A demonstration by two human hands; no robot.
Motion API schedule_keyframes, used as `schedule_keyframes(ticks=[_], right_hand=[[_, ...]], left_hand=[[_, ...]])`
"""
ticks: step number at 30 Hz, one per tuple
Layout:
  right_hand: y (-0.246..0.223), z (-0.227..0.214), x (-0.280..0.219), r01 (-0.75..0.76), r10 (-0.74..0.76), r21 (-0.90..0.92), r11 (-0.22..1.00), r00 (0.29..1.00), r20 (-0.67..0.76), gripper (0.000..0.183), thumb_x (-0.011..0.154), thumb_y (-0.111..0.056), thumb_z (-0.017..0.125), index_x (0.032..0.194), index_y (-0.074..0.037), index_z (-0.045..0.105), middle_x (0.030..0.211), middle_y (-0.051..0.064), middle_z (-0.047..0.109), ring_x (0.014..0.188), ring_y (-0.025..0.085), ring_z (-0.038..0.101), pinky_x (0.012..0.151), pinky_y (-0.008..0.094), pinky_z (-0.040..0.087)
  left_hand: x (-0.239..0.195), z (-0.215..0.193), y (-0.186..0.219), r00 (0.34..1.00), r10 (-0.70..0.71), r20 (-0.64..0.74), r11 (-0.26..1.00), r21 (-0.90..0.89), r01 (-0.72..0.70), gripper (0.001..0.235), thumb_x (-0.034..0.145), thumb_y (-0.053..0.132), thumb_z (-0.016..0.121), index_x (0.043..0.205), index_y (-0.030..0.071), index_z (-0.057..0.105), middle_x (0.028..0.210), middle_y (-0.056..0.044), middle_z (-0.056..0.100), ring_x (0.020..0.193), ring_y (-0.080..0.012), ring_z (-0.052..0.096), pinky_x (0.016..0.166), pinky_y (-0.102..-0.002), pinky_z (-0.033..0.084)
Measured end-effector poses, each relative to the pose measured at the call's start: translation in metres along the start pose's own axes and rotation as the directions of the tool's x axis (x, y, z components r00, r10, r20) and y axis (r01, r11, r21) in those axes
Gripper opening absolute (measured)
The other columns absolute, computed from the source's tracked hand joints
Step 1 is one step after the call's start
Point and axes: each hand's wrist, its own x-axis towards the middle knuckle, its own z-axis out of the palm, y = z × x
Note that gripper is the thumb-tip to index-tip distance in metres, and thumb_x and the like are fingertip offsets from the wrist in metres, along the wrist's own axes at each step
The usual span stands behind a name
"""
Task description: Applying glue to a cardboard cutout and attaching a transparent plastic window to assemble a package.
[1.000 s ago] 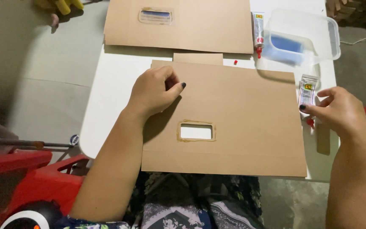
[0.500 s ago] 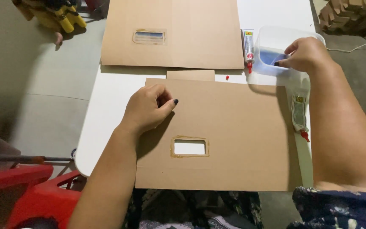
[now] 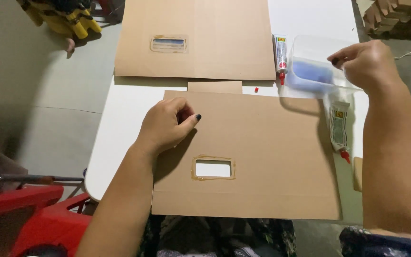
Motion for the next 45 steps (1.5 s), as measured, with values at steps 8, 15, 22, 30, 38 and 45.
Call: schedule_keyframes(ticks=[8,15,22,30,38,45], right_hand=[[0.005,0.003,-0.045,0.421,-0.365,0.300,0.856,0.903,-0.225,0.024,0.104,0.013,0.061,0.121,0.002,0.074,0.097,0.014,0.071,0.078,0.014,0.065,0.069,0.023,0.058],[-0.043,0.067,-0.129,0.156,-0.418,0.723,0.673,0.887,0.197,0.019,0.089,-0.003,0.073,0.106,0.005,0.074,0.076,0.016,0.074,0.056,0.015,0.065,0.053,0.024,0.057],[-0.059,0.106,-0.158,0.078,-0.396,0.756,0.650,0.884,0.249,0.017,0.083,0.002,0.077,0.099,0.007,0.077,0.070,0.020,0.076,0.054,0.019,0.067,0.052,0.034,0.062],[-0.057,0.124,-0.158,0.139,-0.488,0.824,0.549,0.854,0.180,0.020,0.084,0.006,0.076,0.103,0.011,0.075,0.070,0.021,0.072,0.055,0.021,0.069,0.057,0.036,0.062],[-0.056,0.132,-0.166,0.154,-0.553,0.831,0.534,0.807,0.206,0.019,0.078,0.013,0.075,0.097,0.012,0.075,0.079,0.021,0.072,0.063,0.020,0.071,0.057,0.036,0.062],[-0.060,0.130,-0.176,0.279,-0.598,0.744,0.607,0.777,0.197,0.018,0.074,0.008,0.080,0.092,0.008,0.078,0.079,0.017,0.073,0.067,0.016,0.071,0.055,0.031,0.061]], left_hand=[[-0.003,0.000,0.003,0.999,0.016,-0.035,0.993,-0.117,-0.020,0.012,0.089,0.029,0.067,0.083,0.019,0.064,0.080,0.009,0.068,0.068,-0.0115,0.058,0.068,-0.030,0.048],[-0.009,0.011,-0.001,0.975,0.205,-0.086,0.802,-0.556,-0.218,0.017,0.100,0.030,0.063,0.101,0.014,0.069,0.095,0.003,0.065,0.077,-0.0068,0.055,0.071,-0.021,0.045],[-0.027,0.009,0.020,0.948,0.315,0.032,0.748,-0.624,-0.228,0.015,0.089,0.015,0.076,0.103,0.007,0.077,0.073,-0.006,0.071,0.066,-0.0136,0.059,0.061,-0.026,0.048],[-0.032,-0.004,0.019,0.958,0.255,0.133,0.753,-0.649,-0.111,0.014,0.089,0.006,0.071,0.102,0.005,0.076,0.071,-0.013,0.074,0.061,-0.0173,0.063,0.059,-0.027,0.050],[-0.040,-0.009,0.001,0.904,0.370,0.215,0.783,-0.596,-0.179,0.009,0.086,0.007,0.072,0.095,0.006,0.075,0.068,-0.010,0.075,0.060,-0.0161,0.065,0.058,-0.027,0.050],[-0.043,-0.013,-0.007,0.847,0.479,0.232,0.749,-0.610,-0.257,0.002,0.082,0.008,0.072,0.081,0.010,0.072,0.060,-0.005,0.071,0.055,-0.0132,0.063,0.052,-0.024,0.048]])
